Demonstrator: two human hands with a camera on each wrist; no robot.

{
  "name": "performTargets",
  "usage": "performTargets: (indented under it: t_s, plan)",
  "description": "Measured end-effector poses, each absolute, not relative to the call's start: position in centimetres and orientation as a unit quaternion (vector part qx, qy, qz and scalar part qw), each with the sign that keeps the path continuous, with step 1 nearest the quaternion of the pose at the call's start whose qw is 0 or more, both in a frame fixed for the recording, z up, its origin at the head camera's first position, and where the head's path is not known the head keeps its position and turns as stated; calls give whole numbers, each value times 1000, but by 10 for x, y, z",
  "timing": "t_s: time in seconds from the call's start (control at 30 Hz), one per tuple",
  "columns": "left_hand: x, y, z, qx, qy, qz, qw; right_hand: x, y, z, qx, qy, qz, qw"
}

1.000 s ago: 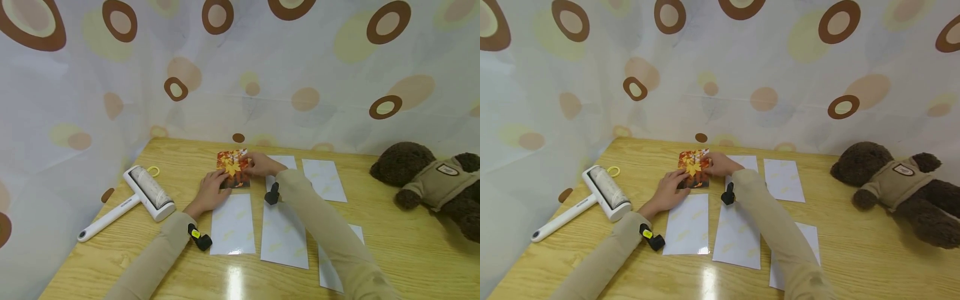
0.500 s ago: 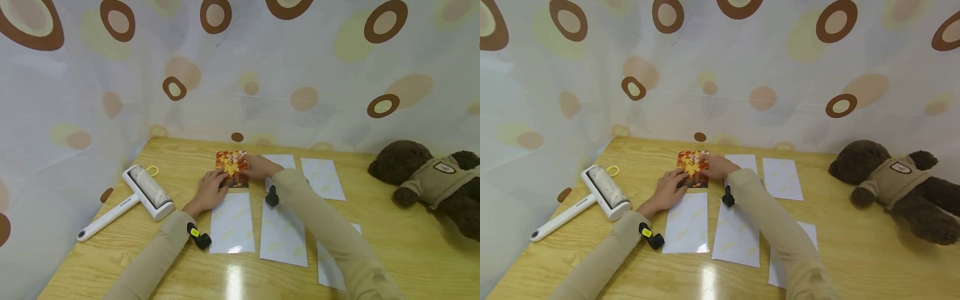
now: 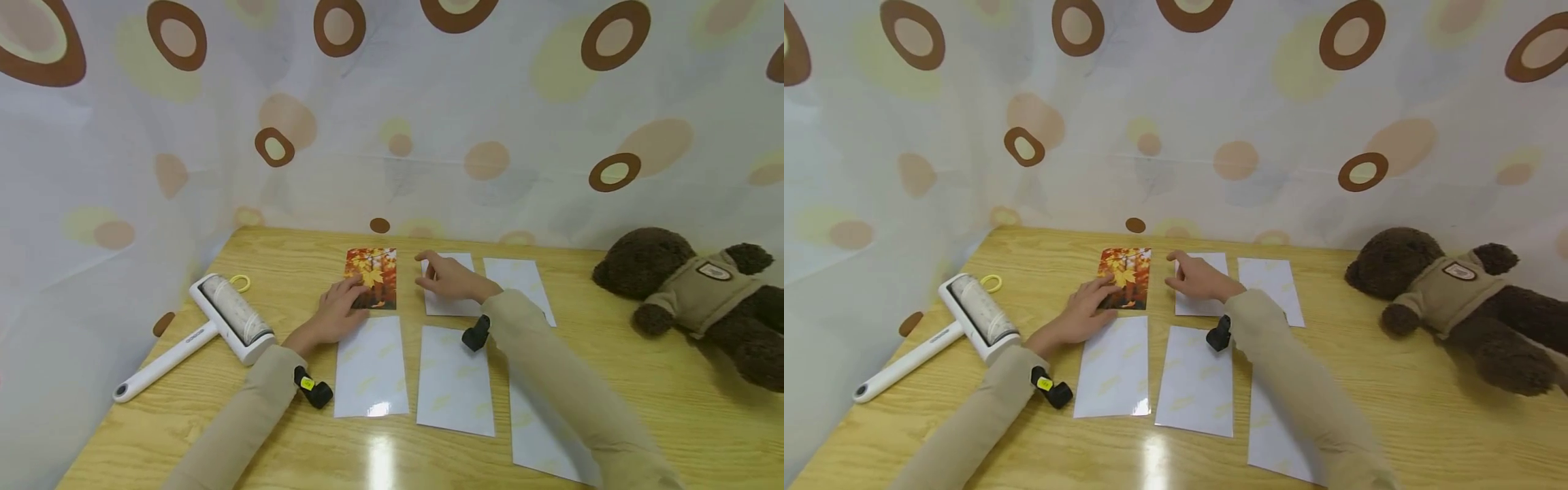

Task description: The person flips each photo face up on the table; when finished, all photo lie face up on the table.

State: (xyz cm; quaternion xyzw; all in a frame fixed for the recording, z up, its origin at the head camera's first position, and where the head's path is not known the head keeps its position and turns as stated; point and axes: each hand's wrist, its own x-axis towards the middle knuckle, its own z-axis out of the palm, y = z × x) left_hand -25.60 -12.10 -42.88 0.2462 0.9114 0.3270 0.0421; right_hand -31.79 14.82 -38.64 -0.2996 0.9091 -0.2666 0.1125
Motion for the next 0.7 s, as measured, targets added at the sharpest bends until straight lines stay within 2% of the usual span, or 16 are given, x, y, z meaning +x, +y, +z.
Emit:
performTargets:
  t_s: [0.13, 0.37, 0.7]
  plan:
    - [-256, -117, -428, 258, 924, 273, 68, -316, 173, -387, -296, 909, -280, 88]
    - [-257, -109, -418, 270, 927, 247, 82, -318, 202, -389, -266, 910, -310, 72]
    - [-258, -87, -408, 277, 942, 185, 45, -325, 215, -395, -258, 916, -298, 69]
